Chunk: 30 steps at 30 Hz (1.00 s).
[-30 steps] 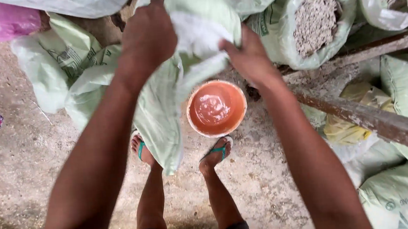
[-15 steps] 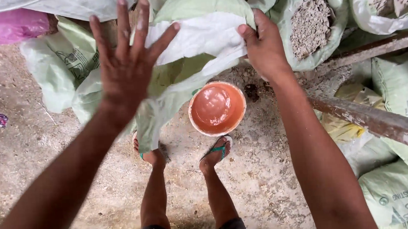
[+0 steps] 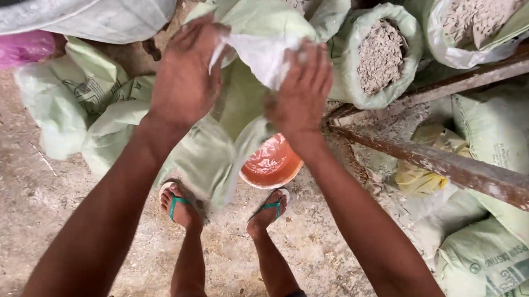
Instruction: Mixing gypsum powder with water in a bowl to prepare a casting mixture.
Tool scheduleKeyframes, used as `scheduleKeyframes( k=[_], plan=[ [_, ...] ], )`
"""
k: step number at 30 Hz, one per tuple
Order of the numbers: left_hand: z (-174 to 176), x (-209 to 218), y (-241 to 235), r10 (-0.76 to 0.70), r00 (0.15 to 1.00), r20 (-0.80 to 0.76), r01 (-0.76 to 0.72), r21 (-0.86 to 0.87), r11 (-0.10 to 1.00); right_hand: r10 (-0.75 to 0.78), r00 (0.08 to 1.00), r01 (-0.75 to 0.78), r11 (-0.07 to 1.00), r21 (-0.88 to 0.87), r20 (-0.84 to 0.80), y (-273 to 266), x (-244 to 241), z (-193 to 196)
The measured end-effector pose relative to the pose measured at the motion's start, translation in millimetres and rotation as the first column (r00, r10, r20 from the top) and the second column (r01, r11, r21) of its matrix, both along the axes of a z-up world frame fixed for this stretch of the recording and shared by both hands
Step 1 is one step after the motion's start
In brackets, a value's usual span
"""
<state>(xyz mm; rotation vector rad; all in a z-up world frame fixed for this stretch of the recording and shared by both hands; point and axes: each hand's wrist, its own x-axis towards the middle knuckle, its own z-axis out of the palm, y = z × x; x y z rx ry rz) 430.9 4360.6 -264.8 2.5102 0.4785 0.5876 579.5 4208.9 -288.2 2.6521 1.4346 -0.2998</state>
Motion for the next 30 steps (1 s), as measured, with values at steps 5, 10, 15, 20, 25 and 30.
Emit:
scheduleKeyframes(
  k=[5, 10, 15, 20, 25, 30],
  plan=[
    [-5, 15, 22, 0.255, 0.948, 0.189, -0.186, -0.319, 0.93, 0.101, 0.916, 0.154, 0.805, 0.573, -0.389, -20, 45, 0],
    [-33, 30, 54, 0.289, 0.953, 0.093, -0.248, -0.312, 0.917, -0.328, 0.437, 0.649, 0.76, 0.04, -0.838, 17, 59, 64],
    [-57, 29, 65, 0.351, 0.924, -0.15, -0.379, -0.469, 0.798, -0.507, 0.092, 0.562, 0.737, -0.376, -0.857, 12, 95, 0],
    [-40, 31, 72, 0.325, 0.719, -0.614, -0.69, -0.573, 0.442, -0.07, 0.997, 0.051, 0.922, 0.383, 0.037, 15, 58, 21],
    [-51, 27, 74, 0.37, 0.811, -0.453, -0.584, -0.655, 0.48, 0.306, 0.952, -0.28, 0.887, 0.367, -0.014, 24, -3, 12],
    [25, 1, -24, 0.5, 0.835, -0.23, -0.482, 0.136, 0.866, 0.175, 0.877, -0.035, 0.952, 0.303, -0.448, 50, 35, -88]
  ],
)
